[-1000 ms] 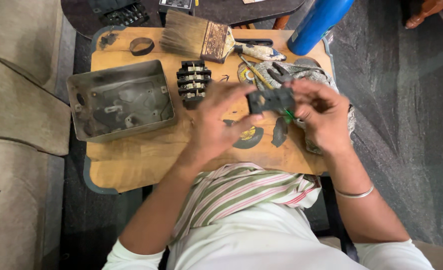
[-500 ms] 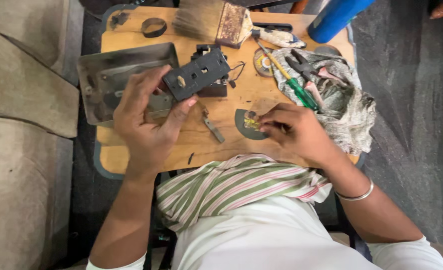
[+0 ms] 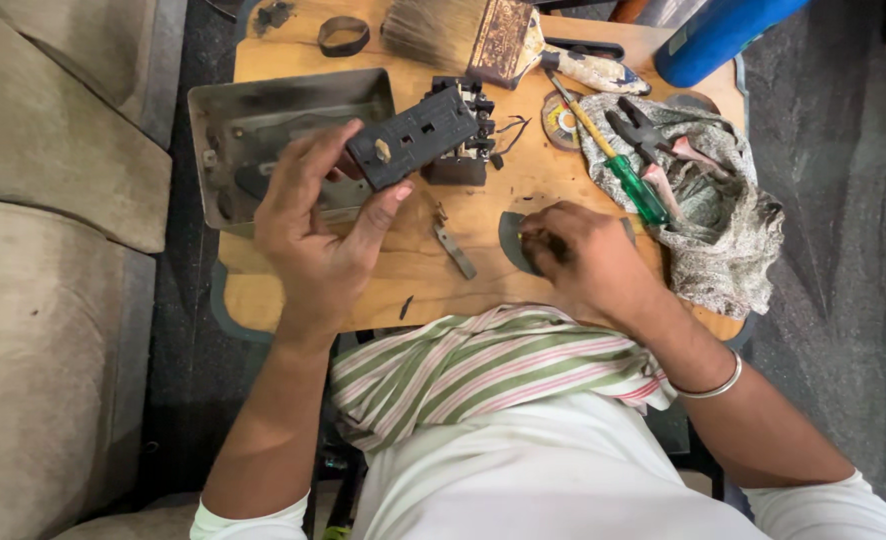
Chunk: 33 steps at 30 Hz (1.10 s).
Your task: The person cleans a small circuit breaker by wiping the exterior and interior components with a cloth, using a screwdriver to hold parts in place, and clearing debris from the terminals.
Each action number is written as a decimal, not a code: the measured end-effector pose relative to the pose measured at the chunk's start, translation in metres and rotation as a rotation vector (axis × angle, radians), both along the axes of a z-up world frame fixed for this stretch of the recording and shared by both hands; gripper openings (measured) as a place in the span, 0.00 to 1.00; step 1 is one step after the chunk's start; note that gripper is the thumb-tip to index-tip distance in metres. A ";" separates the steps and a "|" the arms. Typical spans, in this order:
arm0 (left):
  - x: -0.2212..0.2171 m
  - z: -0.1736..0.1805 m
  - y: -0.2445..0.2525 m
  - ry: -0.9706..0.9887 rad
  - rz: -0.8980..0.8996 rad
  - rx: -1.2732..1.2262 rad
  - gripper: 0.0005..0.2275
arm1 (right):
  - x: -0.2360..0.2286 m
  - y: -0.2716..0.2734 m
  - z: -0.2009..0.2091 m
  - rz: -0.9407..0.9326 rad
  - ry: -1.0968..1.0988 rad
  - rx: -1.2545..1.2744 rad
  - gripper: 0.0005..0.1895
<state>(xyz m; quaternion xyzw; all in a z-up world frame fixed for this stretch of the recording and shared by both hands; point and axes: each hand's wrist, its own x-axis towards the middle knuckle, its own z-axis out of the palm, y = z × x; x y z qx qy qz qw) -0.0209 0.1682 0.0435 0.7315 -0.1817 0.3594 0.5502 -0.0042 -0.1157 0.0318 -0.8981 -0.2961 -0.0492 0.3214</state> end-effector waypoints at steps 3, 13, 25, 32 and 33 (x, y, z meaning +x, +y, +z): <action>0.001 0.000 0.002 -0.005 0.002 -0.008 0.24 | 0.010 -0.008 -0.003 -0.080 0.009 0.030 0.14; -0.004 0.001 -0.006 0.043 -0.020 0.015 0.22 | 0.027 -0.031 -0.019 -0.193 0.121 0.133 0.26; -0.001 -0.002 0.002 -0.010 -0.003 0.051 0.24 | 0.022 -0.051 -0.002 -0.267 0.097 0.157 0.17; 0.000 -0.004 -0.001 -0.010 -0.032 0.025 0.23 | 0.021 -0.033 -0.008 -0.192 0.069 0.081 0.19; 0.000 -0.004 -0.003 -0.012 -0.034 0.047 0.22 | 0.022 -0.031 -0.009 -0.180 0.060 0.078 0.18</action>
